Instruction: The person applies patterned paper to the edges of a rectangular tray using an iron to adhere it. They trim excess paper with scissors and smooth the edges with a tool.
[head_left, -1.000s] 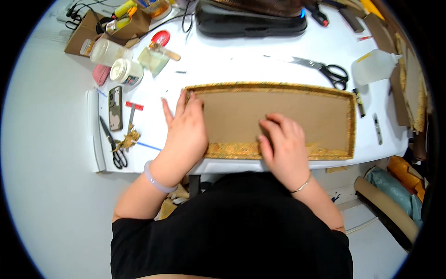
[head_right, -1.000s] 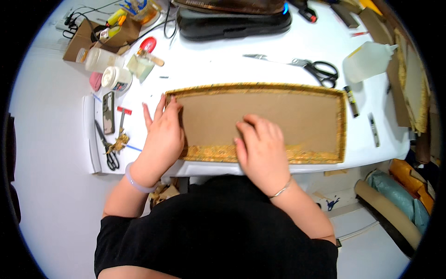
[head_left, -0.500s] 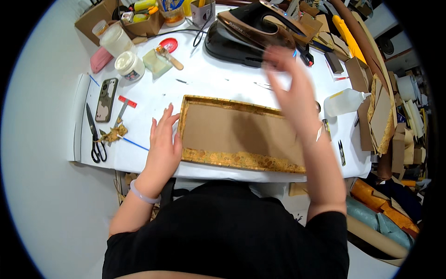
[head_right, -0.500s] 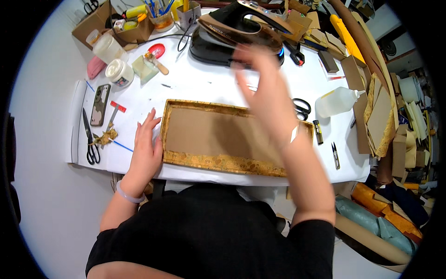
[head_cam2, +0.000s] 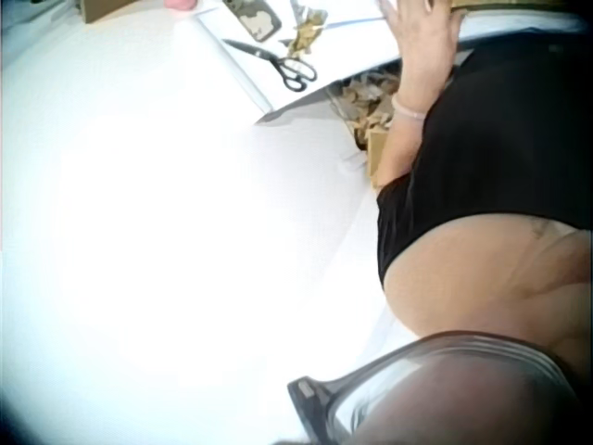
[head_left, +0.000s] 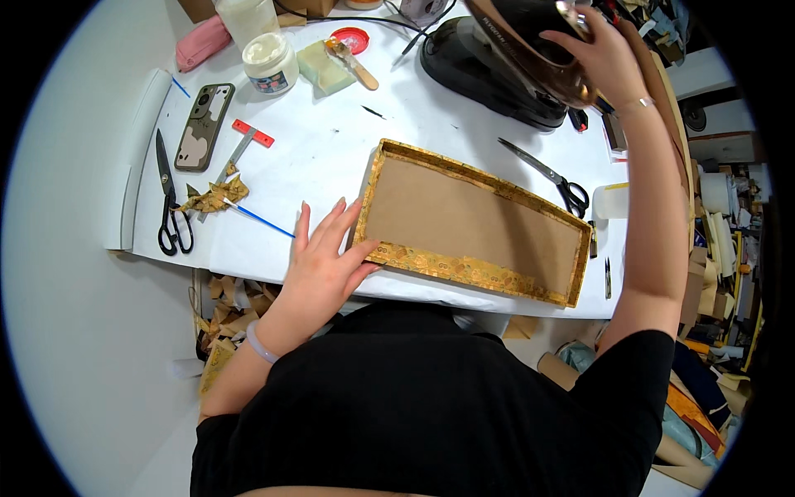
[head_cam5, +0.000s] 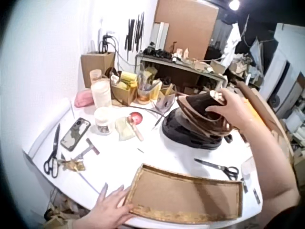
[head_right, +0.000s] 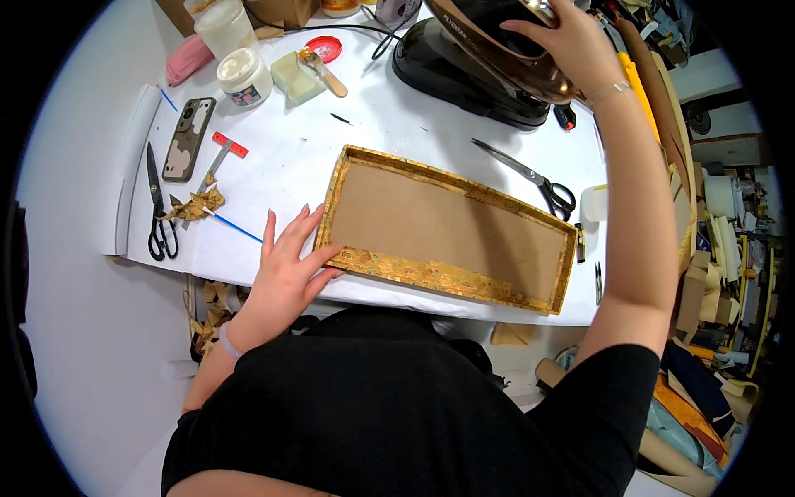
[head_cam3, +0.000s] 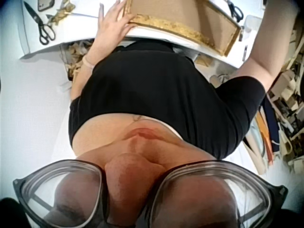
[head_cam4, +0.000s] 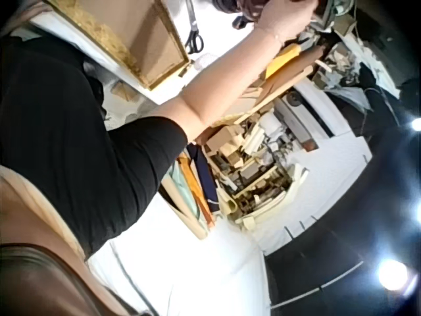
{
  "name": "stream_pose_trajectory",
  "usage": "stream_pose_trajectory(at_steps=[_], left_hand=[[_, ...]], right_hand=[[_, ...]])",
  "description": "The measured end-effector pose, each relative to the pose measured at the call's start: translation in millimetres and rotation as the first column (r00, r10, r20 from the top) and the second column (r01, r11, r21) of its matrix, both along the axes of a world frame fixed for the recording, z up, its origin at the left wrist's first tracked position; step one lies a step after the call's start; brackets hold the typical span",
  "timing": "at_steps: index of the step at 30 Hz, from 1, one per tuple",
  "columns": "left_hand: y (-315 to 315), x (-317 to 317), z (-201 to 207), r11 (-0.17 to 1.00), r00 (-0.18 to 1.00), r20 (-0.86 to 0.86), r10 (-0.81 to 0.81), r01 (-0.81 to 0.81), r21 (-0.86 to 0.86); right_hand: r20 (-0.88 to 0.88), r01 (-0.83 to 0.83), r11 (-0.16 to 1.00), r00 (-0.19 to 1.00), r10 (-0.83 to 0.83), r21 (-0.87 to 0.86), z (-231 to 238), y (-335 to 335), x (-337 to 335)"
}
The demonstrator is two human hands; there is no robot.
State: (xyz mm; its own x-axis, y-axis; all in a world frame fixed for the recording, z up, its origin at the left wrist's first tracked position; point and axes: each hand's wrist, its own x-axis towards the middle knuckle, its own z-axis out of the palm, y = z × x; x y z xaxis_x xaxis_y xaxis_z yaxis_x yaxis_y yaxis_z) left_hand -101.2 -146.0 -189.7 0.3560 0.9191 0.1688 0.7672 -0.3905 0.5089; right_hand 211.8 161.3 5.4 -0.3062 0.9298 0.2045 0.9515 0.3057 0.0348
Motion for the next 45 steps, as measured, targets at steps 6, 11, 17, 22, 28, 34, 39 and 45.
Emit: stream_pose_trajectory(at_steps=[6,11,17,22,28,34,39,45], left_hand=[[1.0,-3.6,-10.2,0.998,0.996,0.081,0.042,-0.046,0.042],[0.6,-7.0,-16.6,0.997,0.996,0.086,0.037,-0.043,0.065],[3.4,-7.2,-14.6,0.998,0.998,0.061,0.034,-0.037,0.05],[3.8,-7.8,-12.6,0.999,0.998,0.05,0.035,-0.037,0.033],[4.0,-8.0,-9.8,0.999,0.998,0.042,0.037,-0.038,0.03],[3.9,-7.0,-8.3,0.998,0.998,0.036,0.042,-0.044,0.054],[4.0,-6.4,-8.0,0.997,0.997,0.054,0.051,-0.054,0.05],[6.5,-7.4,-7.6,0.998,0.999,0.039,0.037,-0.039,0.058]], right_hand=[[-0.18,-0.383,0.917,0.9,0.398,0.116,4.5,-116.7,7.3],[-0.139,-0.356,0.917,0.932,0.335,-0.178,-32.4,-189.5,-40.0],[-0.005,-0.352,0.906,0.932,0.361,-0.236,-52.3,-183.4,-63.4],[0.014,-0.351,0.913,0.932,0.362,-0.209,-64.1,-181.1,-73.4],[0.017,-0.32,0.921,0.943,0.332,-0.224,-63.4,-187.5,-77.7],[0.003,-0.302,0.921,0.95,0.313,-0.245,-69.5,-194.0,-85.1],[0.012,-0.235,0.939,0.969,0.246,-0.252,-72.3,-197.6,-92.2],[0.023,-0.232,0.944,0.97,0.244,-0.235,-77.9,-196.9,-96.3]])
